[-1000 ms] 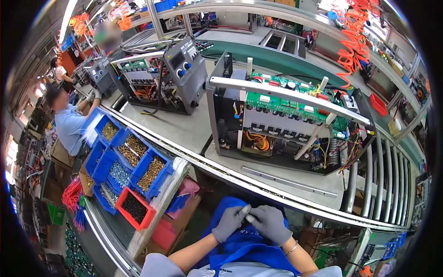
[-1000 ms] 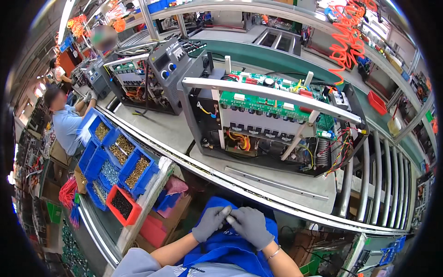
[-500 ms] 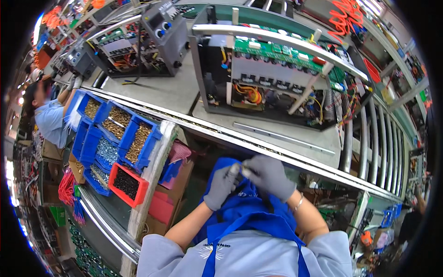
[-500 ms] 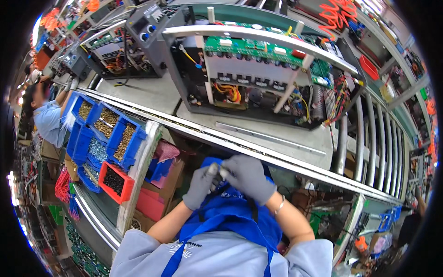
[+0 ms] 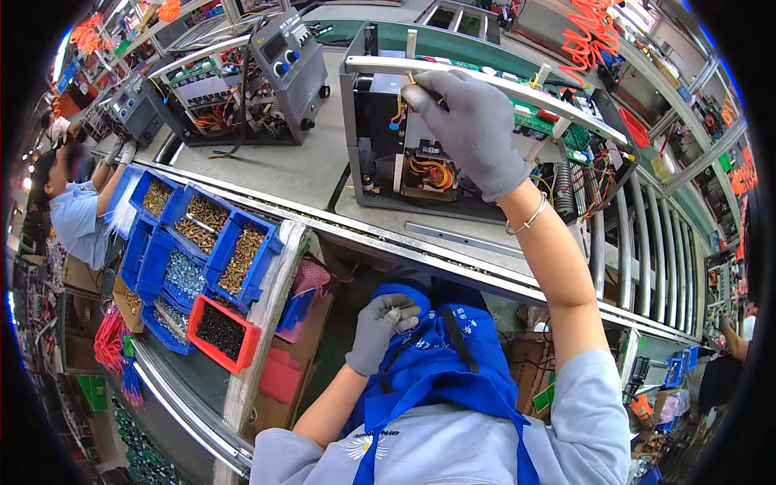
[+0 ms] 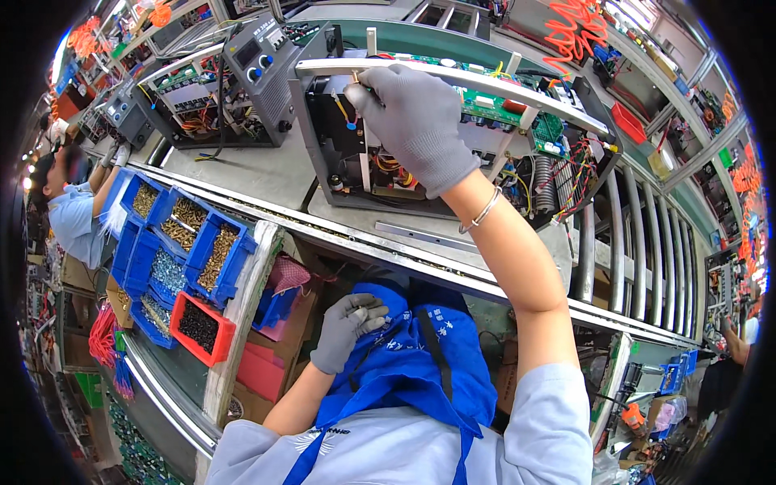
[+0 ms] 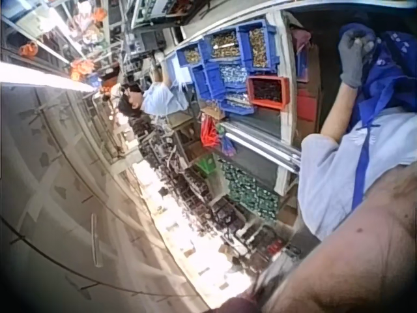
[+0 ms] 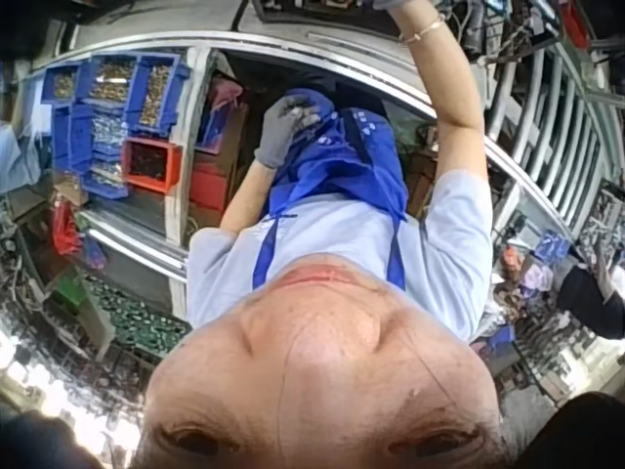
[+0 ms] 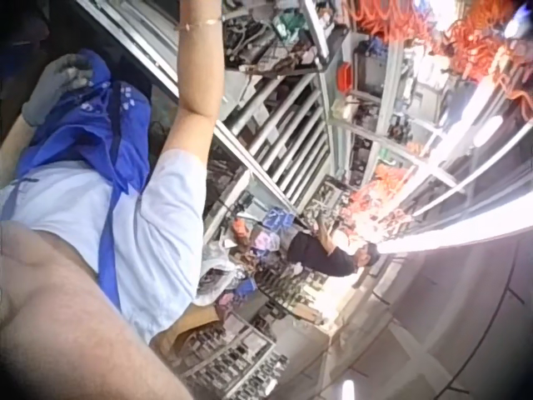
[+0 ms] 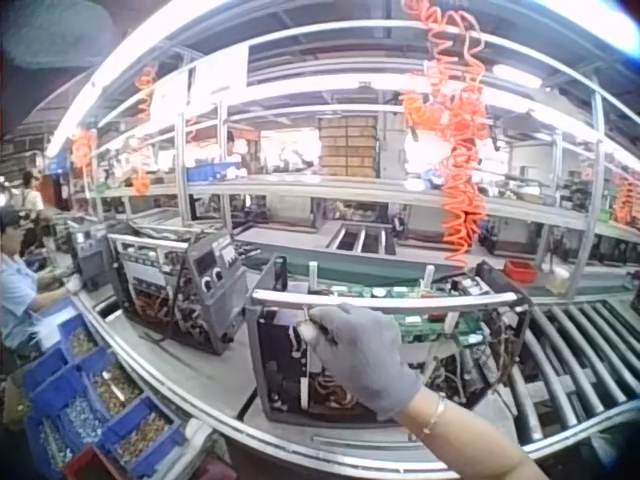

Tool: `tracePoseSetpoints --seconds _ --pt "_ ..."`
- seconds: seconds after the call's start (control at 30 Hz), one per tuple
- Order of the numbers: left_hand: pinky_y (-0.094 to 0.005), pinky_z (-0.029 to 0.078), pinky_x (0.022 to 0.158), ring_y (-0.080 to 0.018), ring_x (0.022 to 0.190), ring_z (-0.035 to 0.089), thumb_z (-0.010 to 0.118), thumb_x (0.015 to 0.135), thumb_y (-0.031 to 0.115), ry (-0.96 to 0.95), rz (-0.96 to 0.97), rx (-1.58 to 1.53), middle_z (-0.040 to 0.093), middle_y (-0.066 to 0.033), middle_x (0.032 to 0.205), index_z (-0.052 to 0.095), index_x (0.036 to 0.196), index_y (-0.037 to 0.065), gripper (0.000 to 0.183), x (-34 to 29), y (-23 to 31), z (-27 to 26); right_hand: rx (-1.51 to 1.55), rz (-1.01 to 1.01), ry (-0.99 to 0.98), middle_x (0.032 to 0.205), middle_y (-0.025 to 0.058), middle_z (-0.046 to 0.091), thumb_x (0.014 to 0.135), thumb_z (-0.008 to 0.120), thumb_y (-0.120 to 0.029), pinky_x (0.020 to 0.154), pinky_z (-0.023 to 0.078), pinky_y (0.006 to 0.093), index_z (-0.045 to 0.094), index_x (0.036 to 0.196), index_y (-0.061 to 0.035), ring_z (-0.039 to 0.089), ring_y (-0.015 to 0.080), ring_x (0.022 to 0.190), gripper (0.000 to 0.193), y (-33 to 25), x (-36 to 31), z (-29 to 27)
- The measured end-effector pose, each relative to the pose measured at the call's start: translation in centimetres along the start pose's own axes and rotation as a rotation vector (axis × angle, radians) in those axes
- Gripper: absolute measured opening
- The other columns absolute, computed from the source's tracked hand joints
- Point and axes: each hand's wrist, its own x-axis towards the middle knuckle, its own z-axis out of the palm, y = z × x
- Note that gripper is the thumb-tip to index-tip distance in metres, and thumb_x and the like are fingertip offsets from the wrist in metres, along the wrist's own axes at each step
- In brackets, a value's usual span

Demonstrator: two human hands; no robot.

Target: The person assembles an electronic device on a factory line, using a heat gun to apply heat to components on a circuit board. They then use a pneumatic screwdriver to secure a metal frame and organize internal wiring.

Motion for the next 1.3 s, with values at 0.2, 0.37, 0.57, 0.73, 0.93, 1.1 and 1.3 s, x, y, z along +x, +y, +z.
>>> tracePoseSetpoints --seconds 0.2,0.37,0.57,0.73,0.93,1.1,1.3 --pt "-0.0296 0.058 0.078 -0.0253 0.099 0.067 0.049 0.099 0.011 0.000 -0.062 0.043 0.059 -0.0213 0.118 0.044 0.132 -0.010 0.039 0.4 -0.1 -0.9 -0.230 -0.005 -0.087 0.071 0.0113 0.064 0.086 0.064 -0.035 0.056 0.052 0.0412 0.067 0.079 -0.0073 0.066 0.0292 0.065 0.029 -1.1 1.4 0.3" --pt "-0.0275 0.059 0.072 -0.0241 0.091 0.069 0.050 0.099 0.012 -0.030 -0.062 0.126 0.061 -0.0228 0.115 0.040 0.135 -0.010 0.043 -0.2 1.0 0.1 -0.386 -0.009 -0.105 0.086 0.0087 0.064 0.081 0.070 -0.038 0.069 0.050 0.0402 0.064 0.086 -0.0085 0.064 0.0271 0.081 0.031 -1.5 3.5 -0.3" --pt "-0.0253 0.058 0.067 -0.0218 0.085 0.069 0.053 0.099 0.017 -0.091 -0.079 0.281 0.064 -0.0218 0.107 0.042 0.131 -0.009 0.043 -0.4 3.0 1.4 -0.361 -0.016 -0.093 0.088 0.0084 0.062 0.075 0.074 -0.040 0.076 0.048 0.0412 0.062 0.088 -0.0082 0.062 0.0273 0.090 0.037 -0.1 3.8 -0.1" --pt "-0.0260 0.057 0.066 -0.0195 0.080 0.069 0.056 0.098 0.022 -0.175 0.045 0.313 0.065 -0.0191 0.104 0.051 0.124 -0.007 0.039 1.1 5.5 2.5 -0.288 -0.006 -0.195 0.088 0.0093 0.062 0.078 0.071 -0.041 0.074 0.050 0.0421 0.065 0.089 -0.0101 0.063 0.0281 0.086 0.034 -0.3 4.1 -2.0" --pt "-0.0215 0.047 0.052 -0.0115 0.061 0.061 0.057 0.096 0.042 -0.170 0.185 0.429 0.063 -0.0061 0.075 0.062 0.105 -0.002 0.045 2.1 12.3 6.0 -0.007 -0.112 -0.442 0.084 0.0121 0.063 0.086 0.059 -0.031 0.072 0.051 0.0442 0.066 0.089 -0.0078 0.063 0.0328 0.082 0.024 -2.4 -2.9 -7.1" --pt "-0.0181 0.042 0.045 -0.0064 0.053 0.056 0.049 0.098 0.050 -0.377 0.271 0.619 0.060 -0.0018 0.068 0.062 0.103 0.002 0.050 3.5 14.7 8.5 0.246 -0.011 -0.886 0.085 0.0127 0.064 0.085 0.062 -0.030 0.072 0.051 0.0437 0.066 0.093 -0.0084 0.064 0.0323 0.081 0.023 -1.8 -7.4 -12.2" --pt "-0.0171 0.039 0.042 -0.0042 0.049 0.052 0.049 0.098 0.051 -0.446 0.191 0.568 0.056 0.0012 0.065 0.061 0.099 0.003 0.049 3.9 15.0 11.8 0.159 -0.003 -0.722 0.079 0.0106 0.063 0.083 0.064 -0.029 0.067 0.052 0.0433 0.066 0.085 -0.0079 0.065 0.0315 0.078 0.021 -0.5 -8.6 -13.6"
